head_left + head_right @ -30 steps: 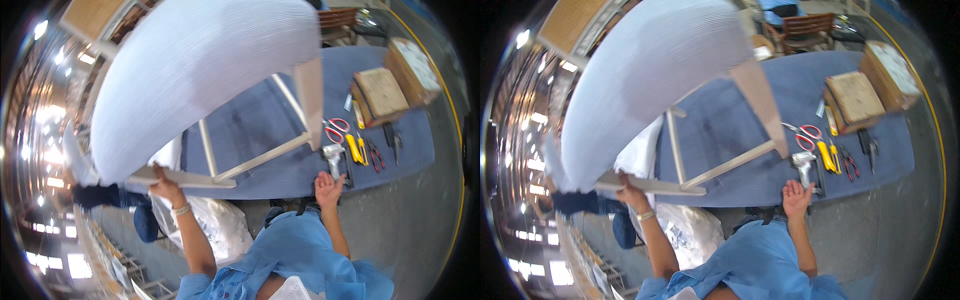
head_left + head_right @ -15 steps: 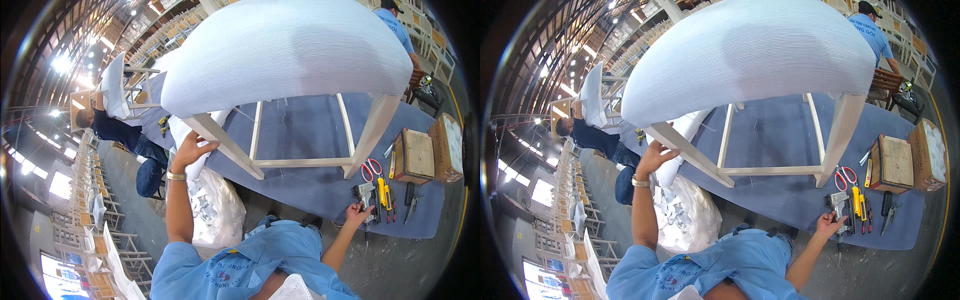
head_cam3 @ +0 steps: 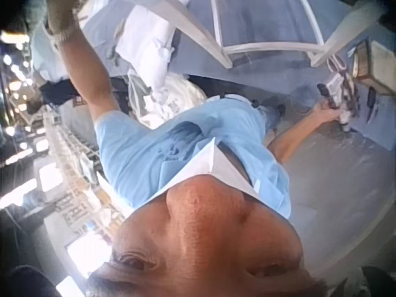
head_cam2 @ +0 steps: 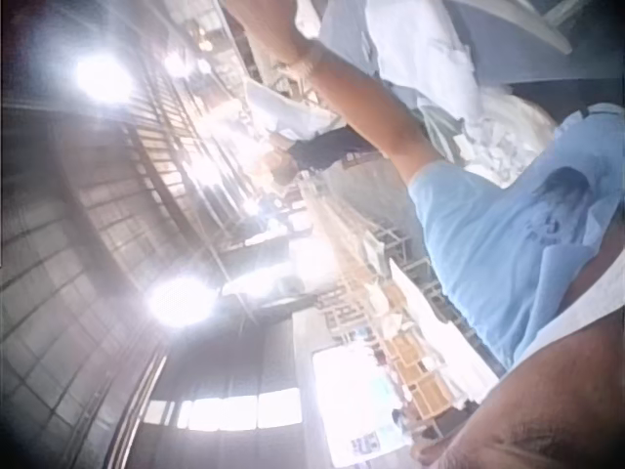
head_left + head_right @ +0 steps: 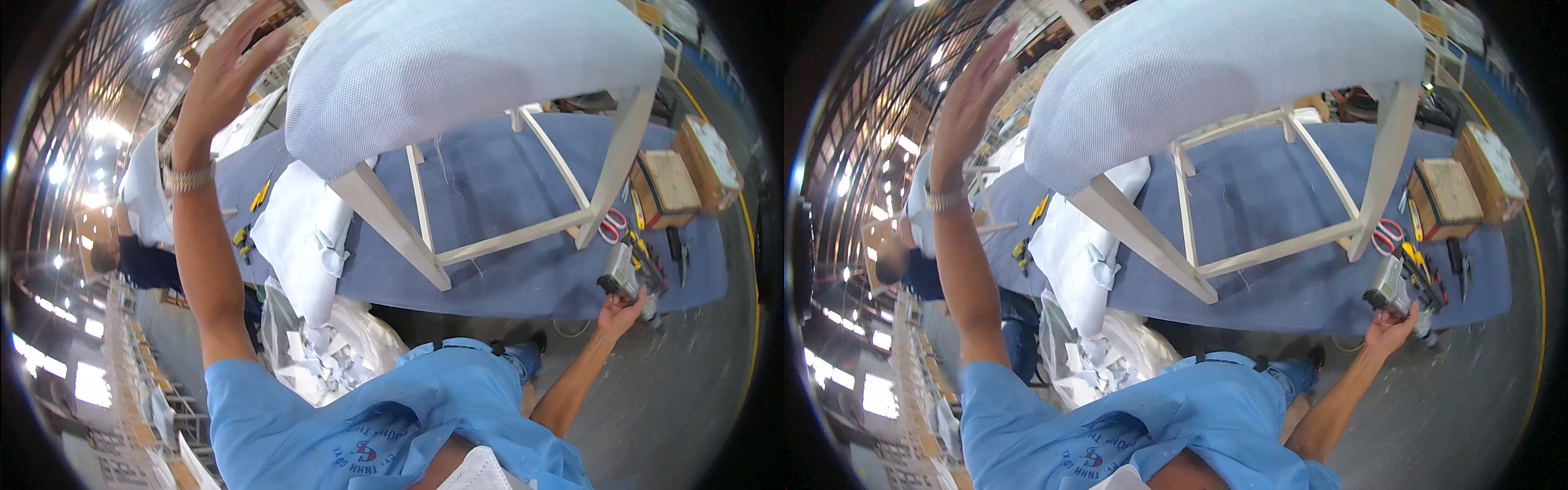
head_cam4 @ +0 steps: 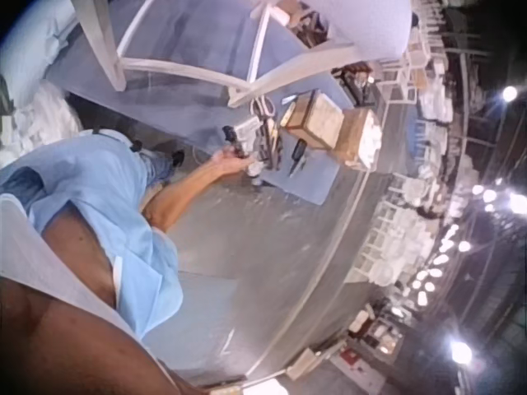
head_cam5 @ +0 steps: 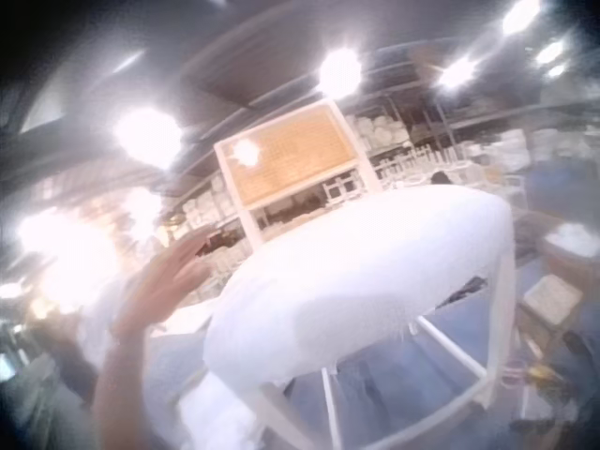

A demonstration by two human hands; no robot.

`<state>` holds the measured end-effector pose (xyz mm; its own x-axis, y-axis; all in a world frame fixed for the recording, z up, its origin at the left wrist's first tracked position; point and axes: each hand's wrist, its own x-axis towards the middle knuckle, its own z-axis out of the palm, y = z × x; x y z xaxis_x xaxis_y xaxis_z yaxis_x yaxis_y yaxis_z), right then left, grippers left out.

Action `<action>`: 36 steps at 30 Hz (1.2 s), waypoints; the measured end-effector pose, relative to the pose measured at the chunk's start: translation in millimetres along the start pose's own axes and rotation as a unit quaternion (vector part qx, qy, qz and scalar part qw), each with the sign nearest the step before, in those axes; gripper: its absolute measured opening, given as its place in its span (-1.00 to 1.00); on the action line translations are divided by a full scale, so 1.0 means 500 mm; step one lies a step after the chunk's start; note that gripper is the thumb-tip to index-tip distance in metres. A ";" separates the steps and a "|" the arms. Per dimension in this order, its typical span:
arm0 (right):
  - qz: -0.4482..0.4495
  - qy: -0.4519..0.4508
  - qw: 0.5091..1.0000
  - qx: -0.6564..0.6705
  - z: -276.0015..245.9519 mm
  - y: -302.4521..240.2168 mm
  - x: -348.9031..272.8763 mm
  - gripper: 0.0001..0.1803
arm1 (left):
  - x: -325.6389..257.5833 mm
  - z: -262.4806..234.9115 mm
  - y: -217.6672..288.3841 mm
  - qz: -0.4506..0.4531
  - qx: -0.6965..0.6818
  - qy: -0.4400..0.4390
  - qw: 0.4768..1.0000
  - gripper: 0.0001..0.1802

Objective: The person staples light blue fabric onto the backrest of a white wooden chair frame using a pneumatic staple gun. They repeatedly pull the fabric taut, staple it to the frame, and trim excess material with a utility knife.

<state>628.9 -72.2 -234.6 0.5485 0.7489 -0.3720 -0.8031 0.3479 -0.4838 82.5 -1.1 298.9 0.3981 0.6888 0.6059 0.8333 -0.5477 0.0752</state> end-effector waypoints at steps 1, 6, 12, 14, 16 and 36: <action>-0.029 -0.008 0.999 0.036 0.052 0.001 -0.073 -0.51 | 0.031 0.017 0.008 0.039 -0.002 -0.023 0.999 -0.18; -0.036 -0.304 0.951 0.047 0.114 0.137 -0.331 -0.41 | 0.117 0.121 0.110 0.067 0.062 -0.190 0.978 -0.07; -0.214 -0.326 0.897 -0.208 0.178 0.237 -0.421 -0.61 | 0.079 0.169 0.157 0.150 0.066 -0.102 0.981 0.19; -0.326 -0.387 0.821 -0.265 0.268 0.199 -0.439 -0.65 | 0.051 0.186 0.168 0.207 0.177 -0.037 0.961 0.20; -0.405 -0.408 0.778 -0.254 0.350 0.207 -0.436 -0.68 | 0.025 0.196 0.190 0.239 0.262 0.009 0.935 0.22; -0.538 -0.466 0.695 -0.101 0.607 0.308 -0.386 -0.58 | -0.057 0.266 0.241 0.138 0.395 0.041 0.907 0.39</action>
<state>328.5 7.8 2.9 0.3418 0.1903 0.9203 0.0558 0.9735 -0.2220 222.6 -23.6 185.2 0.6310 0.5216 0.5742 0.7334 -0.1600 -0.6607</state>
